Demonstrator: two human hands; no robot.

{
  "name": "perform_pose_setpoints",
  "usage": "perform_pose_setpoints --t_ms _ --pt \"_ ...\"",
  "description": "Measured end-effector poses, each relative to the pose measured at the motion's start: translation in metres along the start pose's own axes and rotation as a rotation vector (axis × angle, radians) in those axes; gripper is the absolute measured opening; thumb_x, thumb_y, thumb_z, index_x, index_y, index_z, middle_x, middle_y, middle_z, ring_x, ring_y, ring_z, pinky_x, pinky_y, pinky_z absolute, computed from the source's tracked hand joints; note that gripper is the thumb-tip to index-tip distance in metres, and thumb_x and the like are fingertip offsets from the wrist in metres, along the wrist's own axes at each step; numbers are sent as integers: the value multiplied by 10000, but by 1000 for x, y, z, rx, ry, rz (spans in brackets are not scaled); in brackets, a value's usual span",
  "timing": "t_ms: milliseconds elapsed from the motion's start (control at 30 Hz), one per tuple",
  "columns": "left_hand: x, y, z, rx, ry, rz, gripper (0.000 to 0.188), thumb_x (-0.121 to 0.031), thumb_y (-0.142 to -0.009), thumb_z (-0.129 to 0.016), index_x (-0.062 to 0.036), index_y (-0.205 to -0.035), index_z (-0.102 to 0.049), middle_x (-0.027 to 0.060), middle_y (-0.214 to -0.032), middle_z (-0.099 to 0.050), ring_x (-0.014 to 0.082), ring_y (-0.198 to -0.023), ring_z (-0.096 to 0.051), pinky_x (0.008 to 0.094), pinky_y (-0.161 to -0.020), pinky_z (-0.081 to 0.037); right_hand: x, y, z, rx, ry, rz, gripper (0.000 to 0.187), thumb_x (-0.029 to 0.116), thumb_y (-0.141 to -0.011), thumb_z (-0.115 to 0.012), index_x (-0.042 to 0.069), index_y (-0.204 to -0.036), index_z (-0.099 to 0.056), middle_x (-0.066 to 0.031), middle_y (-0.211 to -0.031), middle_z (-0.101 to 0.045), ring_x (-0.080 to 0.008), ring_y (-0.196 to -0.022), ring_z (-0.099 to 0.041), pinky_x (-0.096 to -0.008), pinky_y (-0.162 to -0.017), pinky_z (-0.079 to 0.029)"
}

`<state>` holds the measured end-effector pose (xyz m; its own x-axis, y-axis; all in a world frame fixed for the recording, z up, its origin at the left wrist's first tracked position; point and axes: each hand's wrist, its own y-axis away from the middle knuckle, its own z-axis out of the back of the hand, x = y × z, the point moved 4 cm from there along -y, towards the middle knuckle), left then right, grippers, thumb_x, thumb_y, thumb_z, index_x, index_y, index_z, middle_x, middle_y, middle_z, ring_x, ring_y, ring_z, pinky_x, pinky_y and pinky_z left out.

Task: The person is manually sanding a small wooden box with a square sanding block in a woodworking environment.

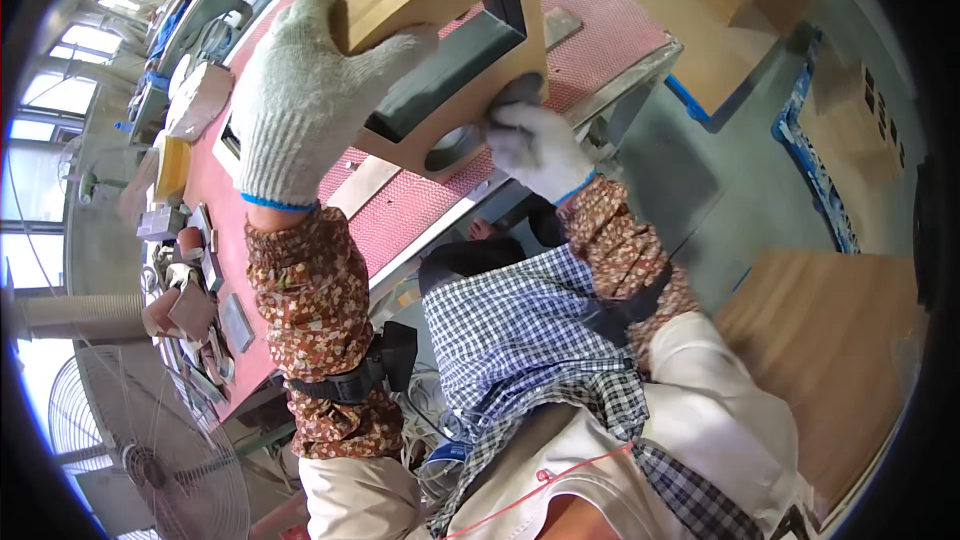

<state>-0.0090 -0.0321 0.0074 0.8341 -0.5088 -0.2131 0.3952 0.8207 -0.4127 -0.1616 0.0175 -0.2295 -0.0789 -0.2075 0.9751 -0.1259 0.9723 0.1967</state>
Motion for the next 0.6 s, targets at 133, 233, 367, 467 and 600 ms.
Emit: perform_pose_setpoints --t_ms 133,233,367,467,600 --pt "1 0 -3 71 8 65 568 -400 -825 -815 27 -1175 -681 154 -977 -718 247 -888 -721 378 -814 -556 0 -10 -3 -38 -448 43 148 45 -998 -574 -14 -1134 -568 -113 -841 -661 -184 -640 -638 -338 -575 -539" --pt "0 2 0 70 22 46 571 -411 -827 -813 24 -1173 -684 148 -968 -720 242 -865 -731 370 -785 -563 2 -22 15 -109 -6 7 127 98 -965 -603 25 -1068 -605 -131 -891 -696 -229 -680 -693 -381 -603 -564" --pt "2 0 -3 108 92 63 604 -450 -822 -814 30 -1168 -694 143 -965 -723 228 -844 -740 364 -770 -568 23 -22 28 -84 1752 586 356 207 -930 -600 89 -1265 -622 -148 -1024 -712 -278 -725 -749 -433 -571 -578" --pt "-3 1 -1 113 135 82 655 -498 -802 -824 29 -1172 -699 151 -981 -729 232 -853 -742 360 -781 -569 19 -24 30 -100 1855 448 357 184 -926 -607 75 -1265 -593 -169 -1248 -653 -292 -835 -763 -445 -623 -592" --pt "-1 -2 -5 -63 96 -57 650 -557 -755 -855 47 -937 -698 203 -776 -715 285 -702 -742 402 -639 -579 -6 -31 27 -182 1208 570 265 100 -927 -601 29 -1183 -609 -158 -1026 -688 -305 -804 -747 -395 -632 -587"
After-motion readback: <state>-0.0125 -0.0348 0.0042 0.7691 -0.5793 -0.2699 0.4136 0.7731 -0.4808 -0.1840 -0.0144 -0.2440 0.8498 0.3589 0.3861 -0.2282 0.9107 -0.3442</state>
